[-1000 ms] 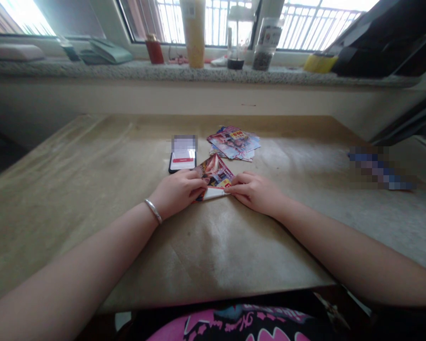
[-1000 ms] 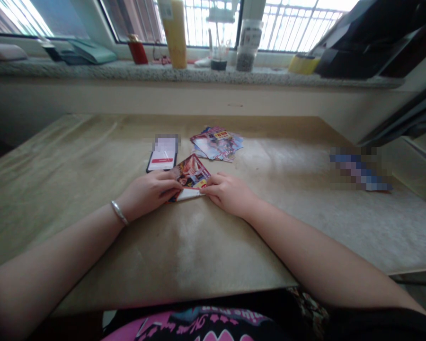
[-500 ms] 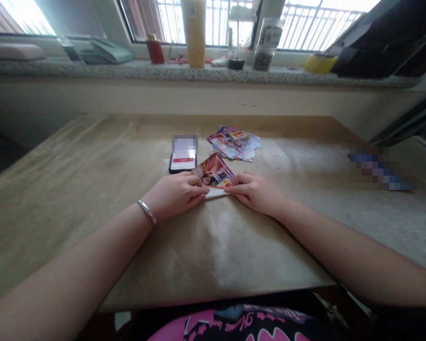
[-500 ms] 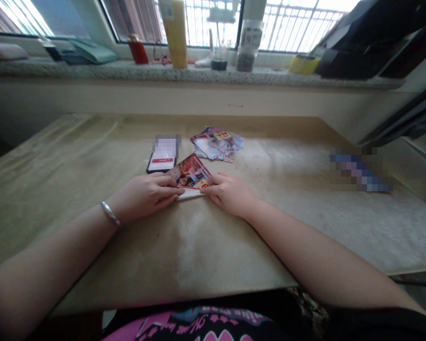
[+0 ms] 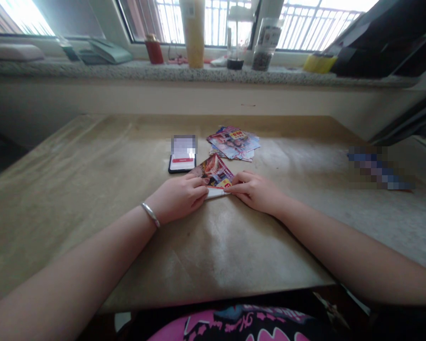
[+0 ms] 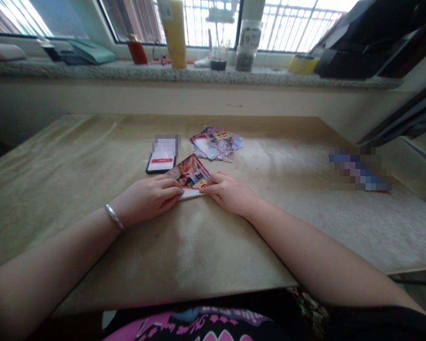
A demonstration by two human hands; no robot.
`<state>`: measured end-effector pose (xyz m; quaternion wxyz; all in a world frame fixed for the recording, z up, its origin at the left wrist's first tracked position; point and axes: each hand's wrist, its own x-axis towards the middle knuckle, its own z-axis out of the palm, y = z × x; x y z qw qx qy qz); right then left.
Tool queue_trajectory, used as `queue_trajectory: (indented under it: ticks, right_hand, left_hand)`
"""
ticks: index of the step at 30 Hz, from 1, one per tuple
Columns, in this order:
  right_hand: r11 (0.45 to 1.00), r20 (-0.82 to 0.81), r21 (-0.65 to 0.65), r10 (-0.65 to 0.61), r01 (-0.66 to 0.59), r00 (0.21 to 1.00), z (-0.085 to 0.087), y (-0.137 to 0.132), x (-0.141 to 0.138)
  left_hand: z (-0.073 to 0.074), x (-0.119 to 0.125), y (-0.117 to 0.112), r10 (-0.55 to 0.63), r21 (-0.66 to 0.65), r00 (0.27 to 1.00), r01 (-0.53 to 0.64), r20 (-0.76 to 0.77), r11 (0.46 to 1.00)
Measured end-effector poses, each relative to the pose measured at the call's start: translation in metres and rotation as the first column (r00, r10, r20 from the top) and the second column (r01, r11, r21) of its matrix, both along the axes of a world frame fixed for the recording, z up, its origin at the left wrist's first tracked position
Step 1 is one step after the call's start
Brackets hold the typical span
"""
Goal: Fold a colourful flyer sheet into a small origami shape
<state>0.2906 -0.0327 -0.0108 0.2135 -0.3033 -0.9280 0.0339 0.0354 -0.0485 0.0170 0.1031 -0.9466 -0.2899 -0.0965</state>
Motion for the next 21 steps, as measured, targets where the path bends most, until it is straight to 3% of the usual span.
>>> queue_trajectory:
  ticks: [12, 21]
  right_hand:
    - [0.999, -0.08, -0.025, 0.031, -0.033, 0.996, -0.0044, 0.0066, 0.0012]
    - [1.0, 0.004, -0.006, -0.015, 0.015, 1.0, 0.0052, -0.0006, 0.0022]
  left_hand:
    - [-0.0018, 0.0043, -0.0029, 0.002, 0.048, 1.0, -0.004, 0.026, 0.999]
    - [-0.0037, 0.0068, -0.003, 0.021, 0.019, 1.0, -0.02, -0.022, 1.0]
